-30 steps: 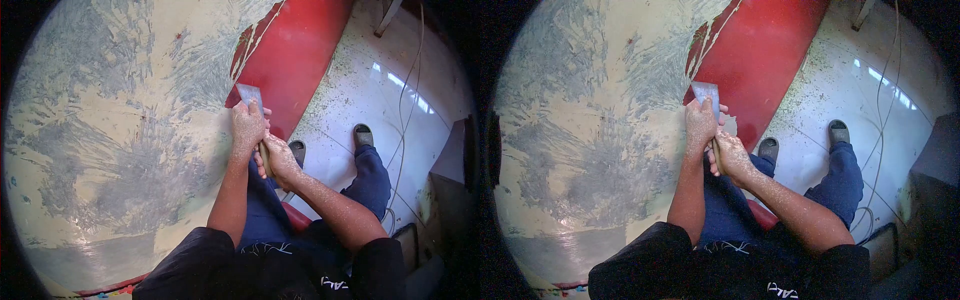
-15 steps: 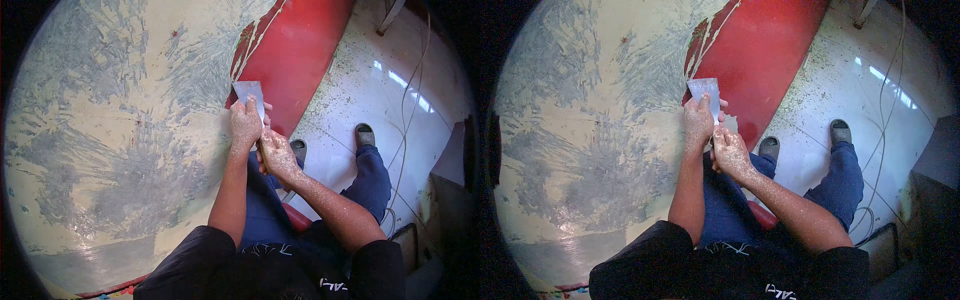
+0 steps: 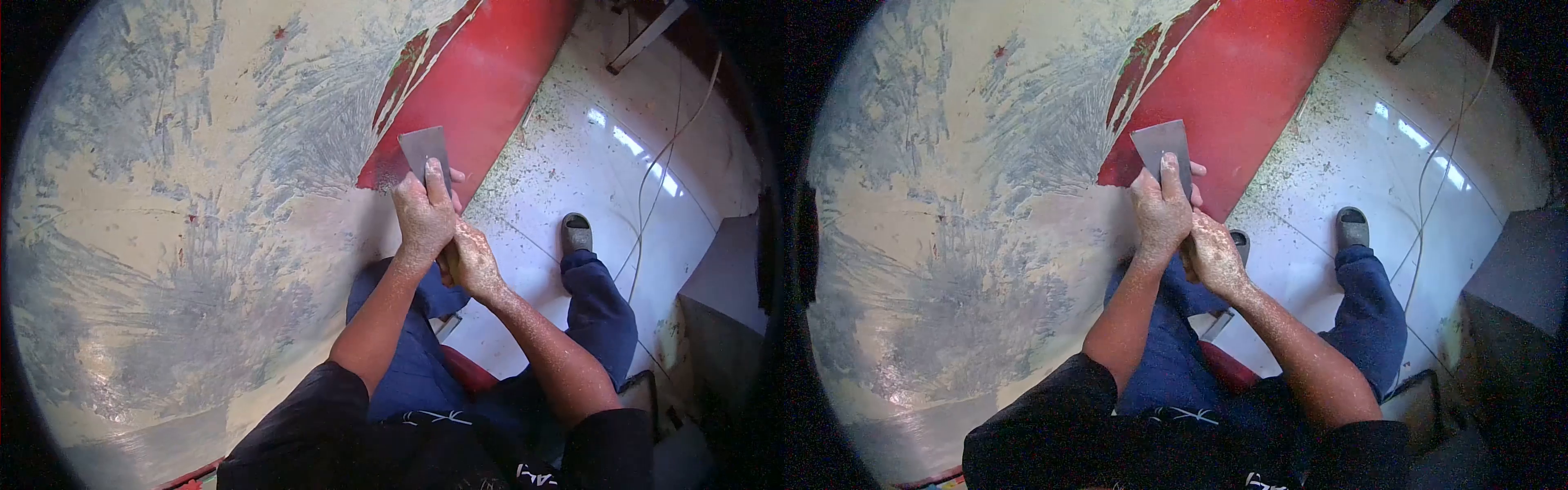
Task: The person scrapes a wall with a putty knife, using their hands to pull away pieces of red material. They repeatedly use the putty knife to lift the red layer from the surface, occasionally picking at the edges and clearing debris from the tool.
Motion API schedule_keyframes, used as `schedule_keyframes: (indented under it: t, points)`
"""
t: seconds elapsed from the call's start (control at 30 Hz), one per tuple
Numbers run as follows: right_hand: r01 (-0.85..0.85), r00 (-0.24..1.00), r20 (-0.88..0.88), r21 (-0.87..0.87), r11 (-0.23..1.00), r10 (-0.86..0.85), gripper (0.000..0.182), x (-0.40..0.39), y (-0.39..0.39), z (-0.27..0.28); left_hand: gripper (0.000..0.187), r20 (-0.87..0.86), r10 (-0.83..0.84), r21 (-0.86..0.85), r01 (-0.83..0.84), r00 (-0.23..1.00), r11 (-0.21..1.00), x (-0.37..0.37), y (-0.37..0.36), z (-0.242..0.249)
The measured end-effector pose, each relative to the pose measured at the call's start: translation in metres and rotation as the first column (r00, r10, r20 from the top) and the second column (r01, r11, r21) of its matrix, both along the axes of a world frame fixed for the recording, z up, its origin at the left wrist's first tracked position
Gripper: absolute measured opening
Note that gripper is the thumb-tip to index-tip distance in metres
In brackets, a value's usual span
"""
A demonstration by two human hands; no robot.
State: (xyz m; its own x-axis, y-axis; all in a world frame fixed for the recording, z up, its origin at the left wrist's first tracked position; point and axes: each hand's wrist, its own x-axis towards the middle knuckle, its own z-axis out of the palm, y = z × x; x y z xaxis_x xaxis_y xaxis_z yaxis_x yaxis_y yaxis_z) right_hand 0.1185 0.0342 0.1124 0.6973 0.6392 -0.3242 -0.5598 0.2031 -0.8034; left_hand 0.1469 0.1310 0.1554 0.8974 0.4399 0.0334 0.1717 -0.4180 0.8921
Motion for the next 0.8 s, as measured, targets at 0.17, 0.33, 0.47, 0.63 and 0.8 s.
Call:
schedule_keyframes:
  t: [0.17, 0.33, 0.47, 0.63, 0.8]
  points:
    - [-0.059, 0.997, -0.052, -0.127, 0.990, 0.053, 0.035, -0.007, 0.003, -0.004, 0.042, -0.023, 0.032, -0.138, -0.035, 0.999, 0.990, -0.008, 0.010, -0.009]
    - [-0.049, 0.999, -0.011, -0.101, 0.994, 0.049, 0.033, -0.001, 0.001, 0.004, 0.043, -0.007, 0.021, -0.222, -0.022, 1.000, 0.975, -0.003, 0.015, -0.001]
    - [-0.050, 0.999, -0.021, -0.083, 0.995, 0.049, 0.034, 0.001, 0.006, 0.004, 0.046, -0.001, 0.008, -0.218, -0.008, 1.000, 0.976, -0.002, 0.020, -0.005]
    - [0.073, 0.918, 0.396, -0.216, 0.974, 0.019, 0.037, 0.006, 0.014, -0.008, 0.046, -0.021, 0.019, -0.137, -0.021, 1.000, 0.990, 0.004, 0.024, -0.007]
    - [0.015, 0.996, 0.084, -0.170, 0.985, -0.001, 0.040, 0.005, 0.008, 0.014, 0.047, -0.038, 0.025, -0.162, -0.030, 0.999, 0.986, 0.003, 0.021, -0.001]
